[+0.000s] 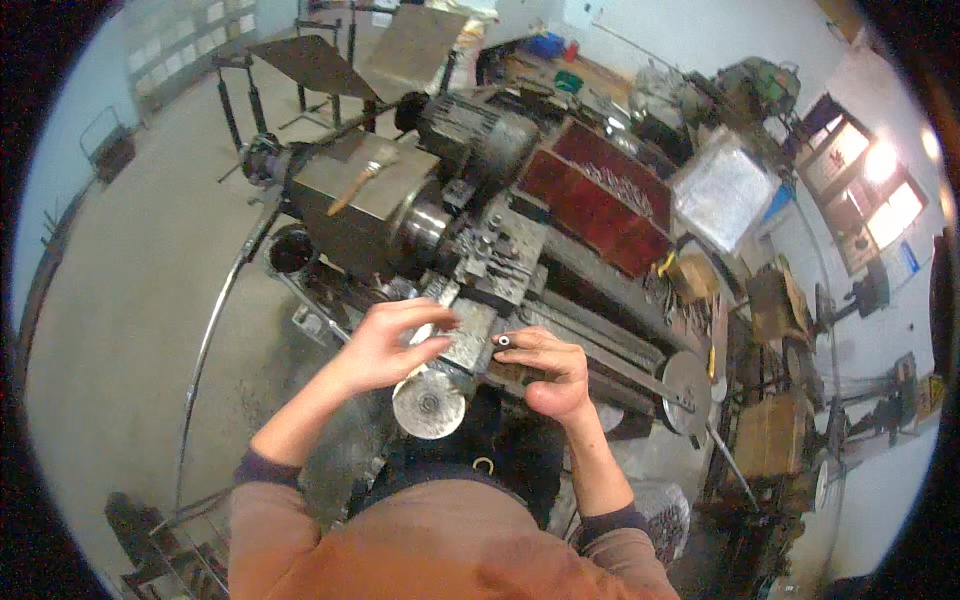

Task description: The person operates a metal lathe in a workshop, repeatedly loading small cylindrical metal parts into the chuck, engaging the machine, and removing the finished pieces. The person places the processed parts into a perforated metal basket on the floor.

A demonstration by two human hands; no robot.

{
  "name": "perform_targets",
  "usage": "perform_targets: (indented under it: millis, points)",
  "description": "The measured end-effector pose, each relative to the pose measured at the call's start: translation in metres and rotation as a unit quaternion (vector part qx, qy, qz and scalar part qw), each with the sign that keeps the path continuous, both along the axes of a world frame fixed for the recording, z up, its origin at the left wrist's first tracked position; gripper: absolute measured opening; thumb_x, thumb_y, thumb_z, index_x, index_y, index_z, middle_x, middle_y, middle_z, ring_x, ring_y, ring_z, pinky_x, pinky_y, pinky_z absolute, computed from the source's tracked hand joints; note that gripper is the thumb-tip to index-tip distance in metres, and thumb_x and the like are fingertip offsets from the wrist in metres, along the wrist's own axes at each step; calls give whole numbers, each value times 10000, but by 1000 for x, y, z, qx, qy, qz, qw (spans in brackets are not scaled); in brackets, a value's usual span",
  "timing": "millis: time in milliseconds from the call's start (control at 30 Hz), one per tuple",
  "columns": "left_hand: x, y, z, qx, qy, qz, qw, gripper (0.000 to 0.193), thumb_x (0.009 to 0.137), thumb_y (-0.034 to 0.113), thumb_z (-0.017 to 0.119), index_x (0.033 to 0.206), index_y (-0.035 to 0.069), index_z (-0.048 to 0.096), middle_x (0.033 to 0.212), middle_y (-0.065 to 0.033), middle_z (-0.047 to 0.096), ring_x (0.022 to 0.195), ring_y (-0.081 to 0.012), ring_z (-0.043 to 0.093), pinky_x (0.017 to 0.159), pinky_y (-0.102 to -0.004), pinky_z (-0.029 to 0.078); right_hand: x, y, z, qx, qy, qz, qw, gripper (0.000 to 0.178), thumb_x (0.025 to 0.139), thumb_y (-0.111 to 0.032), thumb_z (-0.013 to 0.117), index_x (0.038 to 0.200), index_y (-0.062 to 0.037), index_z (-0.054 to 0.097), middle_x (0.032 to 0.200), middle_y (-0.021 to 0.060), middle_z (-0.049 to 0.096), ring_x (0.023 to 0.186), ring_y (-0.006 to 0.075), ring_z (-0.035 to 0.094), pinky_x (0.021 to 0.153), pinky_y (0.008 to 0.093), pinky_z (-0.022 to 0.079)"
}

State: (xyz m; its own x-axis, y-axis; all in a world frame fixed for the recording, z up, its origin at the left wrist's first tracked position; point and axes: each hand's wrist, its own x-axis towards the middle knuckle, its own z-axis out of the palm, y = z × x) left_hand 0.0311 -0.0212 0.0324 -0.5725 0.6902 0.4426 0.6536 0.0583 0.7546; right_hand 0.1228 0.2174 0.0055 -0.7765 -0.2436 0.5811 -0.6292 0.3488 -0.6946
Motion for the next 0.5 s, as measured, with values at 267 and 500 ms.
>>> perform_targets:
  millis: [267,500]
  points:
    - [12,96,-26,61,-116,-200,971,235,805,121,612,1015,17,626,1060,-123,625,1028,-270,581,906,-359,435,37,34,-18,-52,14,-57,997,568,780,-524,565,933,13,671,972,155,632,894,316,599,814,380,454]
    - [18,105,-32,52,-170,-179,967,216,802,119,619,992,15,634,1037,-132,629,1005,-248,588,890,-353,442,37,42,-25,-100,-41,-38,993,584,754,-538,581,930,11,675,949,153,635,890,310,600,825,372,451]
